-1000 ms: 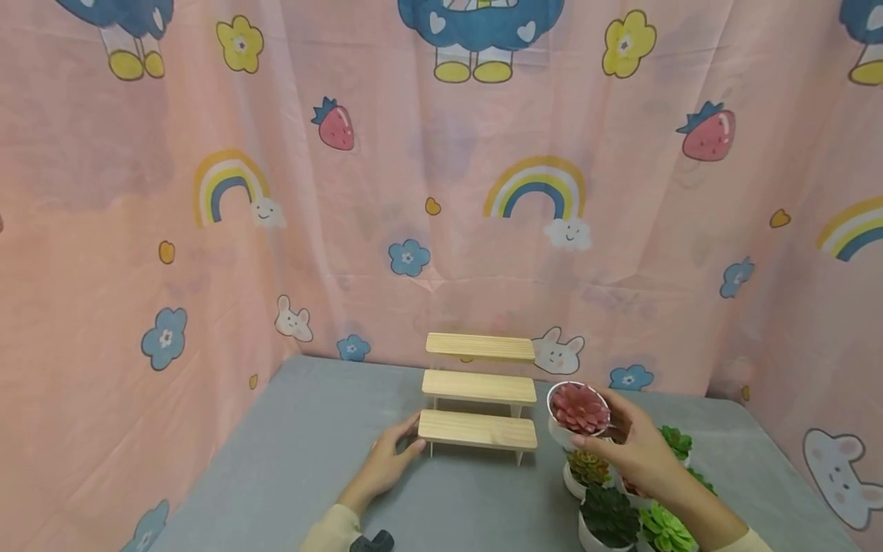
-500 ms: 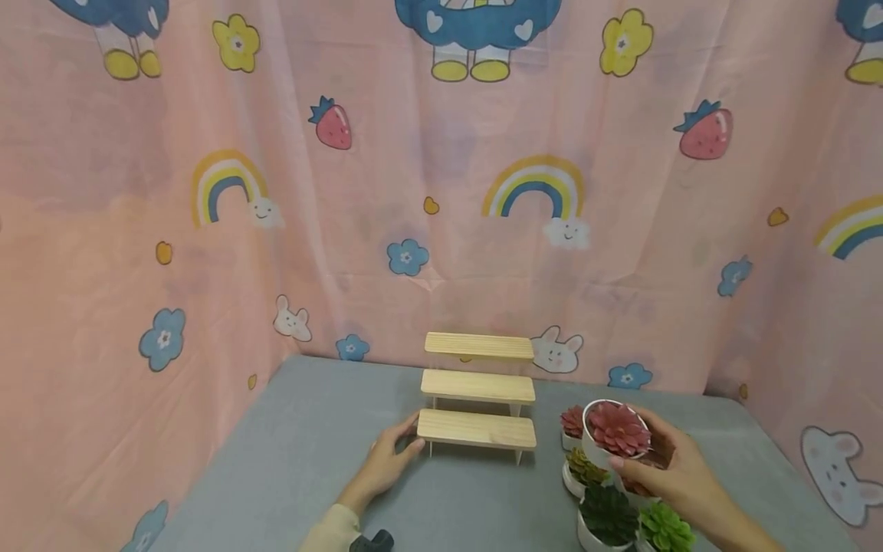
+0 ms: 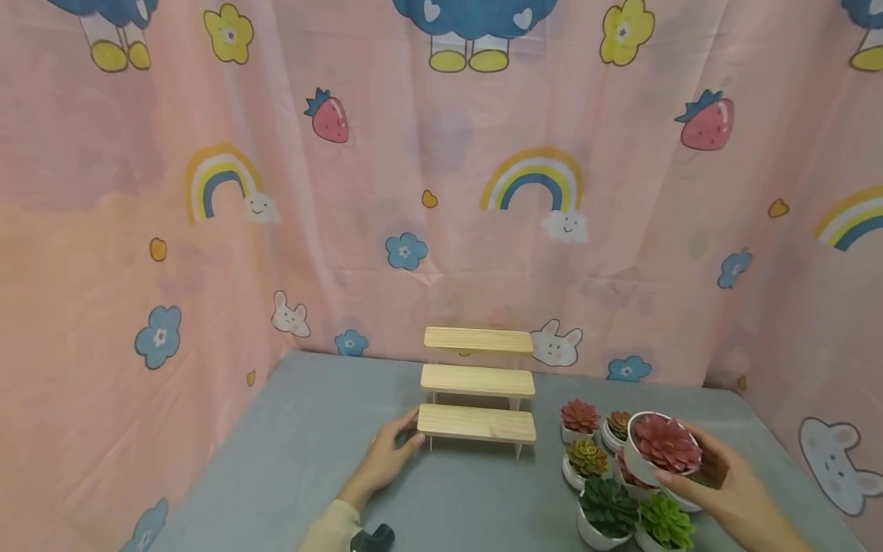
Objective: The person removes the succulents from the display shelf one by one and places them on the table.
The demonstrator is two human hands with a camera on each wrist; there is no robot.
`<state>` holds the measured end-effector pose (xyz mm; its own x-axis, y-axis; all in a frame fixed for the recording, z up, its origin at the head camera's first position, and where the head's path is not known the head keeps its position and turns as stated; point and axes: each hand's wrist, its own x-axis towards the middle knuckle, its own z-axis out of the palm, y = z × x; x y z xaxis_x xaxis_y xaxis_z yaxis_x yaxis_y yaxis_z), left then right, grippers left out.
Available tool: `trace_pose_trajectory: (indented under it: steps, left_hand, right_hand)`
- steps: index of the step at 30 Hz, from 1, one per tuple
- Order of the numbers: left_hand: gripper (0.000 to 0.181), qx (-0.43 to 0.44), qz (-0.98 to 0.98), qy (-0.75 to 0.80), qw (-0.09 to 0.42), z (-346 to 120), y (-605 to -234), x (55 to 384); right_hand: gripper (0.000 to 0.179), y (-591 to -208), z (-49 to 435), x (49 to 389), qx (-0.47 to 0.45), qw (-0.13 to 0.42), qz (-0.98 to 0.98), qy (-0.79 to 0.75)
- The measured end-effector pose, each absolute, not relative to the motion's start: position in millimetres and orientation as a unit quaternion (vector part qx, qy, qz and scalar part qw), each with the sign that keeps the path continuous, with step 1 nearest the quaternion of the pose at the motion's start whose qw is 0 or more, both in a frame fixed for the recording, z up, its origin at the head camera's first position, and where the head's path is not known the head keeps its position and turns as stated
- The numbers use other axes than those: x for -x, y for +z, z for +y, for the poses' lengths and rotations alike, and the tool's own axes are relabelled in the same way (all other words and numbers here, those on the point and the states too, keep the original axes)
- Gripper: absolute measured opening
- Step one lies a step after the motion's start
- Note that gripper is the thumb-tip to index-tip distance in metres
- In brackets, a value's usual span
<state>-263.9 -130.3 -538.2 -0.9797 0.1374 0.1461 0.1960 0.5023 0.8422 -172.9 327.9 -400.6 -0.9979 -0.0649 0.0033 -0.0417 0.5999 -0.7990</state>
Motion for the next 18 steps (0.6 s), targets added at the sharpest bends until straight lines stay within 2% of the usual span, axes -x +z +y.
trace_pose_trajectory:
  steps: [18]
  left_hand:
    - [0.067,0.100,-0.867,-0.485,0.049,-137.1,-535.1,261.8]
  right_hand:
    - [0.091,-434.1,376.9,171.7,-0.060,0.030,0.879,-0.473]
